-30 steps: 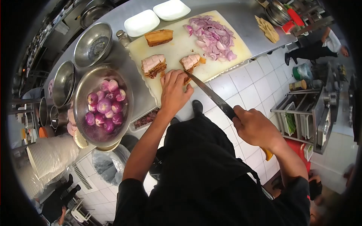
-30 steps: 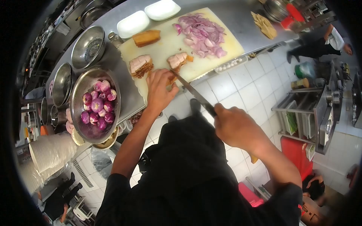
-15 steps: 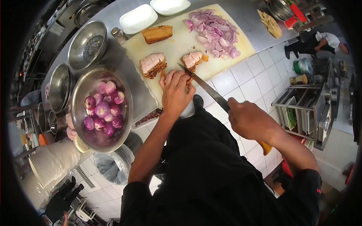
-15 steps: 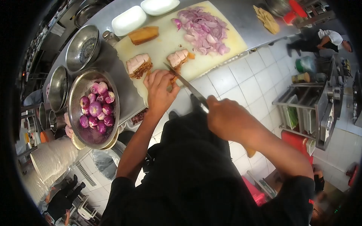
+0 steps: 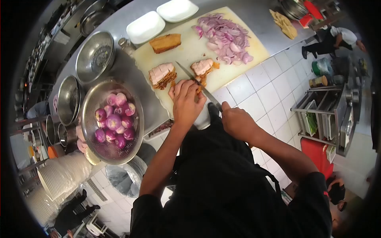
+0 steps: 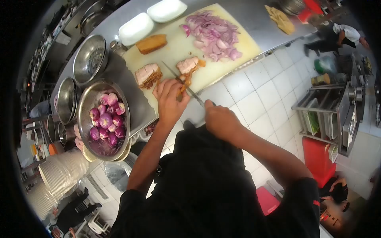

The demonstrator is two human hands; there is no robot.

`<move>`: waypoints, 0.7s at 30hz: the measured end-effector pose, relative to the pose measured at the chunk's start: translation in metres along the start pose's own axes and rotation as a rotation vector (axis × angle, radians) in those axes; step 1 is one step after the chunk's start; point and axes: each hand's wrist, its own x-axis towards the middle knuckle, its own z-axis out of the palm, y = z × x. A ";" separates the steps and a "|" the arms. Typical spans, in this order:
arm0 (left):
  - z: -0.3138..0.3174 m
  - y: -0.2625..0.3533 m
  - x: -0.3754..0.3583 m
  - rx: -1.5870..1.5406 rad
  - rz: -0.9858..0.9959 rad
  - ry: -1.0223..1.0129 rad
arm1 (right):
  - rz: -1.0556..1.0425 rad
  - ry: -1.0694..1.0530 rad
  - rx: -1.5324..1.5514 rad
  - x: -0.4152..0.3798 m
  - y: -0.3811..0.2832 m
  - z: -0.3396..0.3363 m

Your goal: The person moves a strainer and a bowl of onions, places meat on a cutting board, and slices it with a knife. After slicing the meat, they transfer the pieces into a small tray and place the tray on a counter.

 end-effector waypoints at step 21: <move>-0.065 0.046 0.009 0.038 -0.226 0.163 | 0.110 0.645 0.029 0.030 0.184 -0.171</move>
